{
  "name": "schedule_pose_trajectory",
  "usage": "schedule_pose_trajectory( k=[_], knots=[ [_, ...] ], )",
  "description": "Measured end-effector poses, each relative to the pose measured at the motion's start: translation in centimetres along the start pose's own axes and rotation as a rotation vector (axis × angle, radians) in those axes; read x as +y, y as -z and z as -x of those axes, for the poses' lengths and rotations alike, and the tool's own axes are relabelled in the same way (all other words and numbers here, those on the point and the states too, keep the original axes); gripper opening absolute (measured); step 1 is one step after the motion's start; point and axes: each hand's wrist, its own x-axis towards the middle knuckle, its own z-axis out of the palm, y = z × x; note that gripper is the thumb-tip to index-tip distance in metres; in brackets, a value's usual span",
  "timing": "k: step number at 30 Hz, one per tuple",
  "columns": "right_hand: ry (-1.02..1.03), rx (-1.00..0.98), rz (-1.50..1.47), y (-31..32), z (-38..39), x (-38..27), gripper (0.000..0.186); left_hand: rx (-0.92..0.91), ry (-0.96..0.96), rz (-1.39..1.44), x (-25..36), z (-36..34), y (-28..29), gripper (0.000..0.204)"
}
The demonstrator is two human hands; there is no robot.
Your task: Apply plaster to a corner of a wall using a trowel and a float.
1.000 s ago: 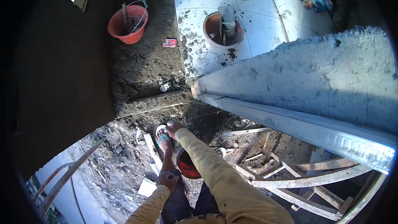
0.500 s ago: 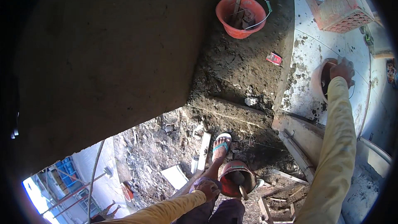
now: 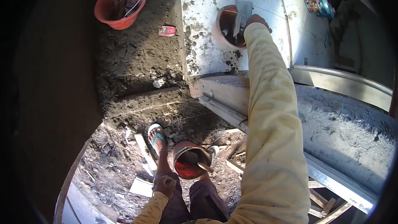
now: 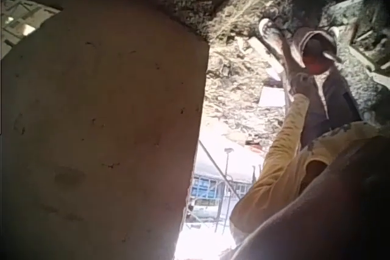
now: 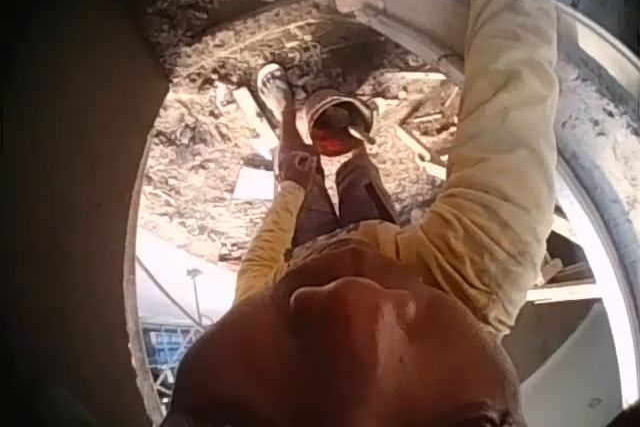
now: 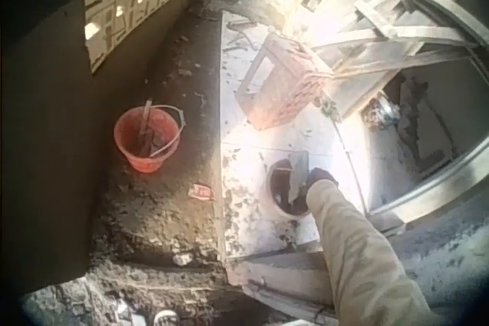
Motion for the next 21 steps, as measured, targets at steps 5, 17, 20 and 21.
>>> schedule_pose_trajectory(
  k=[5,17,20,21],
  knots=[
    [0.12,-0.052,0.014,2.0,0.6,2.0,0.025,0.016,-0.038,-0.003,1.4,-0.4,0.0,0.031],
    [0.479,0.021,0.064,5.9,6.1,-2.9,0.033,0.06,-0.05,-0.031,-0.5,0.9,-2.3,0.03],
    [0.615,-0.098,0.029,5.8,12.6,-6.8,0.029,0.076,0.039,0.061,-0.1,1.7,-1.6,0.034],
    [0.573,-0.05,0.003,6.6,11.8,-6.9,0.031,0.109,-0.038,0.07,1.0,1.0,-1.5,0.037]
  ],
)
